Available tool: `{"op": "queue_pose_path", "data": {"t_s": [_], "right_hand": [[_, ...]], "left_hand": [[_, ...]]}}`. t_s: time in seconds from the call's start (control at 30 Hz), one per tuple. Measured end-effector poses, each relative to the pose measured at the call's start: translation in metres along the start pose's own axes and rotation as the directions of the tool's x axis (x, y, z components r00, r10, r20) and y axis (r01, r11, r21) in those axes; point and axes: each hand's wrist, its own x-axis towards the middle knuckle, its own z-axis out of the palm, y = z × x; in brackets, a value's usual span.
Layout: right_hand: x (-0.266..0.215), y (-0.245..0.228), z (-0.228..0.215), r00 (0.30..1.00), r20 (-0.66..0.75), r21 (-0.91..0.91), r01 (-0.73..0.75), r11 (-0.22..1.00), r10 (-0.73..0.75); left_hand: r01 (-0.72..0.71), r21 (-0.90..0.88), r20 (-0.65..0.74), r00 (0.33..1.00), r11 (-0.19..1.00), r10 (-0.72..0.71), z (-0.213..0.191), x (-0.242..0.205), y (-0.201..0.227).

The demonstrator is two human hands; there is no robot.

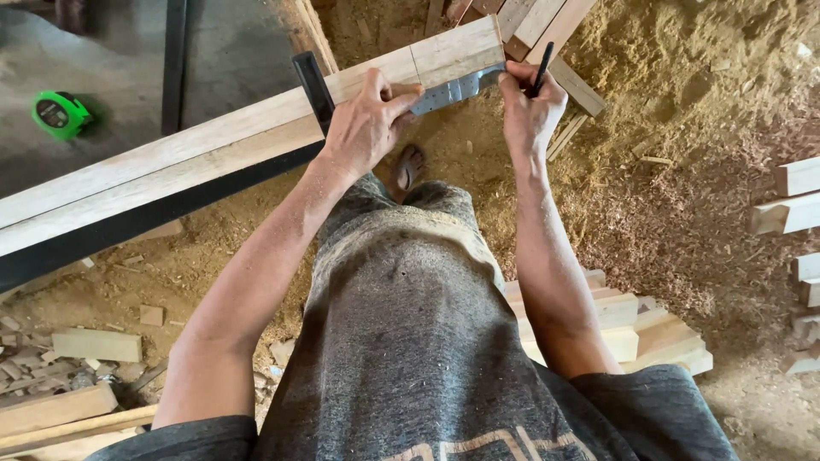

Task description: The person is measuring and marking wooden boards using a tape measure, a square, and a pencil in a workshop.

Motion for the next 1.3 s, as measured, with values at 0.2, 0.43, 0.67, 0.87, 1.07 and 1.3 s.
{"op": "queue_pose_path", "data": {"t_s": [0.2, 0.43, 0.67, 0.87, 1.07, 1.3], "right_hand": [[-0.007, -0.019, 0.006, 0.997, -0.054, -0.045, -0.058, 0.997, 0.056], [-0.040, -0.075, -0.005, 0.994, -0.102, -0.065, -0.038, 0.997, 0.031], [-0.089, -0.130, -0.002, 0.804, 0.260, 0.265, -0.592, 0.761, 0.535], [-0.042, -0.125, 0.008, 0.692, 0.057, 0.201, -0.714, 0.671, 0.719], [-0.018, -0.105, 0.020, 0.595, 0.036, 0.186, -0.793, 0.580, 0.803], [-0.065, 0.022, -0.021, 0.736, -0.066, 0.091, -0.668, 0.738, 0.674]], "left_hand": [[0.016, -0.026, 0.000, 1.000, 1.000, -0.016, -0.003, 0.001, 0.002], [0.229, -0.582, -0.098, 0.933, 0.780, -0.347, -0.003, 0.010, 0.035], [0.175, -0.851, -0.230, 0.725, 0.496, -0.650, 0.027, 0.070, 0.067], [0.137, -0.421, -0.512, 0.780, 0.897, -0.359, 0.030, 0.088, 0.053], [-0.013, 0.015, -0.014, 1.000, 1.000, 0.013, 0.013, 0.058, 0.038], [-0.105, 0.009, -0.288, 0.952, 0.994, 0.103, 0.024, 0.081, 0.041]]}}
